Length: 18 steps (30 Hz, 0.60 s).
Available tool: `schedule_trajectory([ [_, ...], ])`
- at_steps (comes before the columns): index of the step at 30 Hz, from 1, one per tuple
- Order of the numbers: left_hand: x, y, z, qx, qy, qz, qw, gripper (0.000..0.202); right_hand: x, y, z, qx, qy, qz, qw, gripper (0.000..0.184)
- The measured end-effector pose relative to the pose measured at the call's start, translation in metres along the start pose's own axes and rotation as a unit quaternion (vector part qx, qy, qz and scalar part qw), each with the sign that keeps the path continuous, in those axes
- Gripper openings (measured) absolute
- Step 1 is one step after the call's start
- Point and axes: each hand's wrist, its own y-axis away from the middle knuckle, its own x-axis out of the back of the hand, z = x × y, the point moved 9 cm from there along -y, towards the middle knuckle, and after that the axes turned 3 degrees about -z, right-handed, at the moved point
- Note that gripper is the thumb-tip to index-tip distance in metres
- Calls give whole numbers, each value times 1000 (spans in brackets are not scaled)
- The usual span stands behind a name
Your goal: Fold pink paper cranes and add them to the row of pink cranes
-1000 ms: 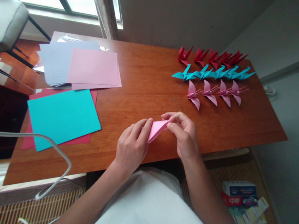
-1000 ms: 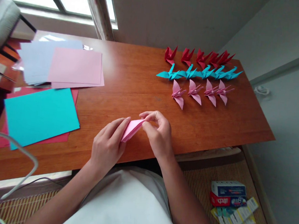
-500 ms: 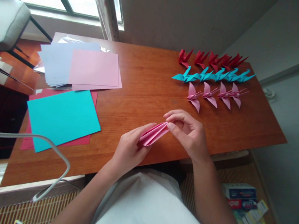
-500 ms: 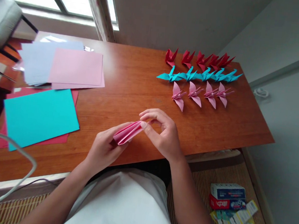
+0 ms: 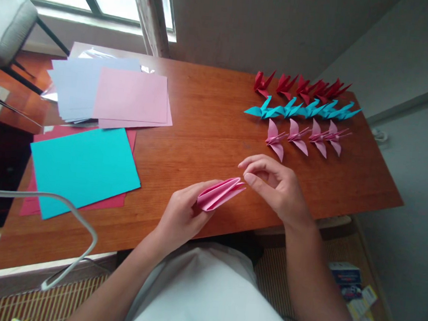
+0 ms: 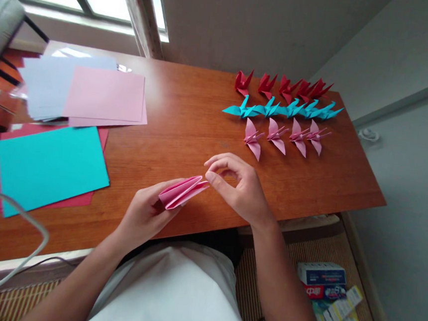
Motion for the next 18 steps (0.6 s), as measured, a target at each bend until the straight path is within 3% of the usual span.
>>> schedule_trajectory([
  [18,0,1,2,-25,-52,17,998,44,-22,6,14,-72,-121,8,990,12],
])
